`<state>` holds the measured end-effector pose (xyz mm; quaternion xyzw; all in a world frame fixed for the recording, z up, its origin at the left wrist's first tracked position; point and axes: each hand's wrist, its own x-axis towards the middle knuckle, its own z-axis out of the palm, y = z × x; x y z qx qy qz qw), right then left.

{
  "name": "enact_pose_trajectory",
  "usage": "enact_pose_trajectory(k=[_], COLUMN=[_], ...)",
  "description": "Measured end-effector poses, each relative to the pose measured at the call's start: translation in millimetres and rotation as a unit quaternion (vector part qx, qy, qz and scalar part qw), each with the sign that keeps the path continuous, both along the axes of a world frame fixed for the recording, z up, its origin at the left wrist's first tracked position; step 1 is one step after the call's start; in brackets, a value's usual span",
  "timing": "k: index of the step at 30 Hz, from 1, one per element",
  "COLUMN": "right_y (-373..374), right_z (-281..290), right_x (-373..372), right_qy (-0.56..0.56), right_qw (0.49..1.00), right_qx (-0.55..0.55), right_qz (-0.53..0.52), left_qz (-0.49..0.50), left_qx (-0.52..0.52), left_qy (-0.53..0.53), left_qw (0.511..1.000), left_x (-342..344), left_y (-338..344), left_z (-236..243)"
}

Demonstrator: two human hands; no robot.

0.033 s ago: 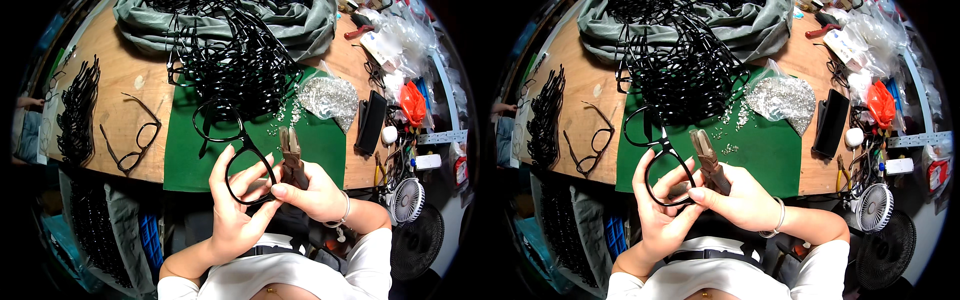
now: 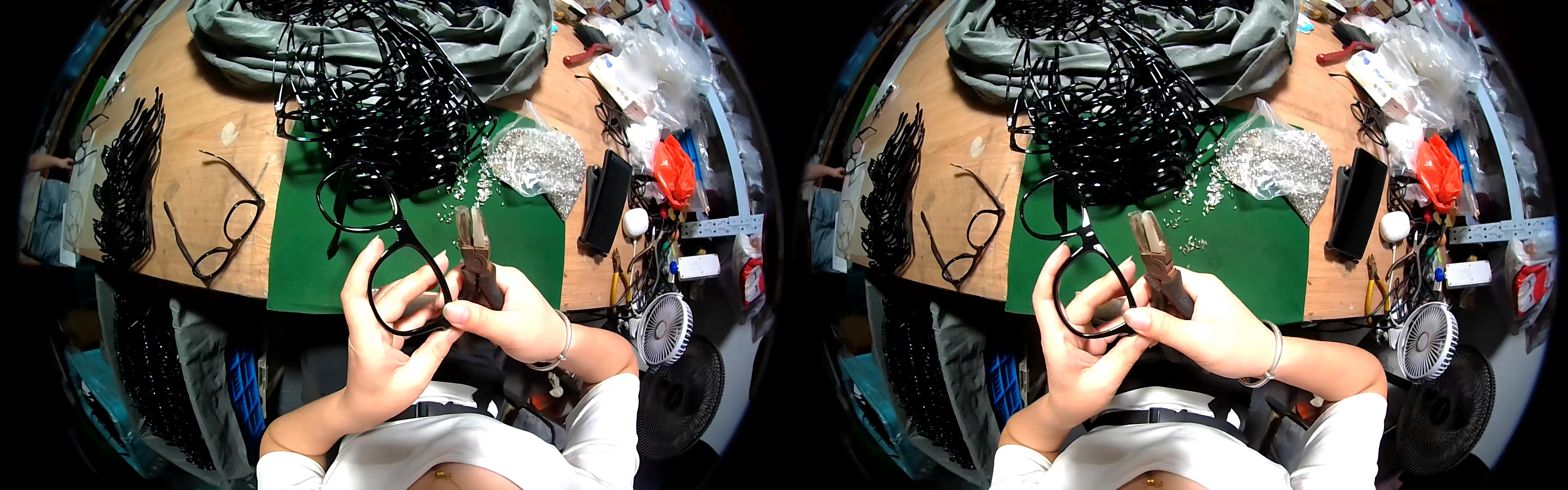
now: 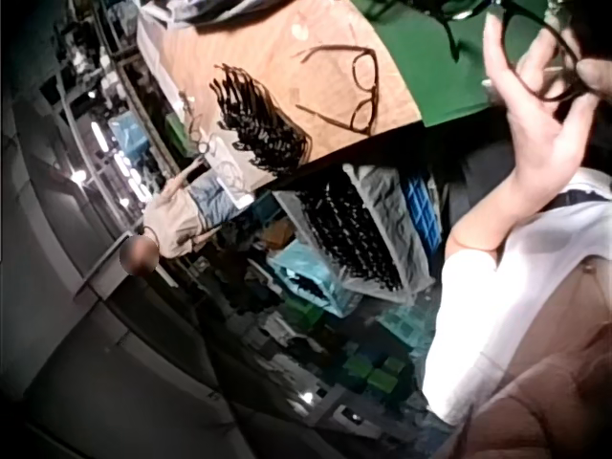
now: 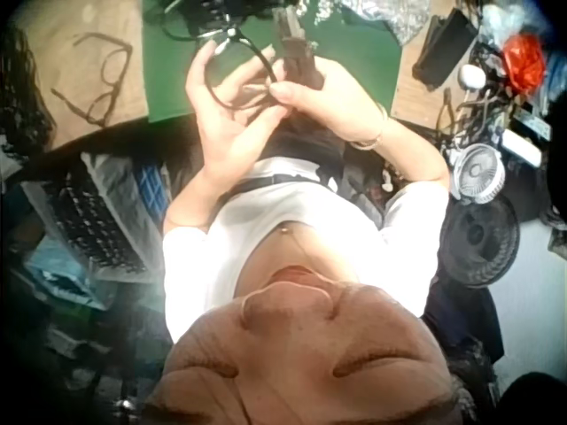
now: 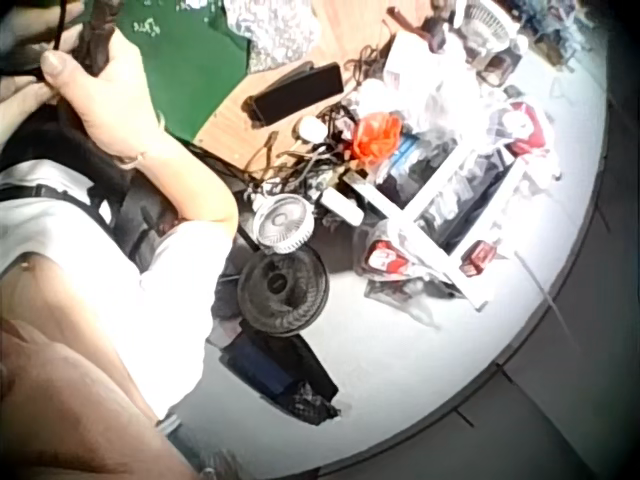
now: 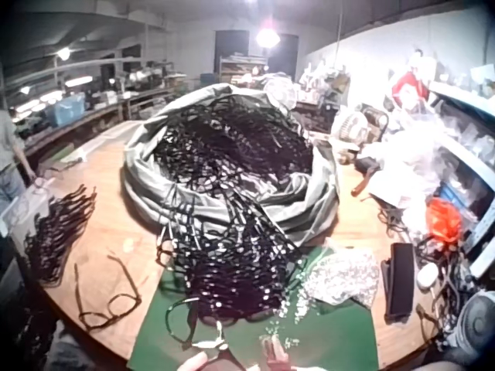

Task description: The person uses pliers to trim the tips of black eyeglass frames one by one. They pick frames from a large pile, cut the ends, and place the finished frames on the table. A coworker is visible in the background.

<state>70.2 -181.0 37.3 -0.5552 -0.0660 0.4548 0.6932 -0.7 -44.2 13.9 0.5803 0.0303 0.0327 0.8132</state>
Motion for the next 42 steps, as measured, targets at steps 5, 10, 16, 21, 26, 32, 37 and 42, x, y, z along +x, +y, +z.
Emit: enact_pose_trajectory(k=[5, 10, 16, 21, 26, 32, 37, 42], right_y=[-11, -30, -20, -18, -21, -33, -47, -42], right_z=[6, 12, 26, 23, 13, 1, -55, -70], right_x=[3, 7, 18, 13, 9, 26, 15, 39], right_qy=[-0.018, -0.176, -0.205, -0.309, -0.346, -0.228, -0.478, -0.504], right_qw=[0.999, 0.931, 0.890, 0.856, 0.844, 0.909, 0.808, 0.779], right_qx=[-0.002, -0.130, -0.163, -0.222, -0.246, -0.176, -0.310, -0.362], right_qz=[0.043, 0.294, 0.373, 0.349, 0.328, 0.302, 0.148, 0.085], left_qz=[-0.020, -0.072, -0.088, -0.101, -0.070, -0.074, -0.074, -0.005], left_qx=[-0.043, -0.045, -0.018, -0.012, -0.033, 0.009, 0.041, -0.006], left_qy=[0.010, 0.000, 0.014, 0.030, 0.082, 0.097, 0.019, 0.027], left_qw=[0.999, 0.996, 0.996, 0.994, 0.994, 0.993, 0.996, 1.000], left_x=[-5, -6, -5, -2, 1, 0, -7, -24], left_y=[14, 27, 24, 21, 16, 24, 23, 19], left_z=[6, 9, 8, 7, 11, 7, -8, -21])
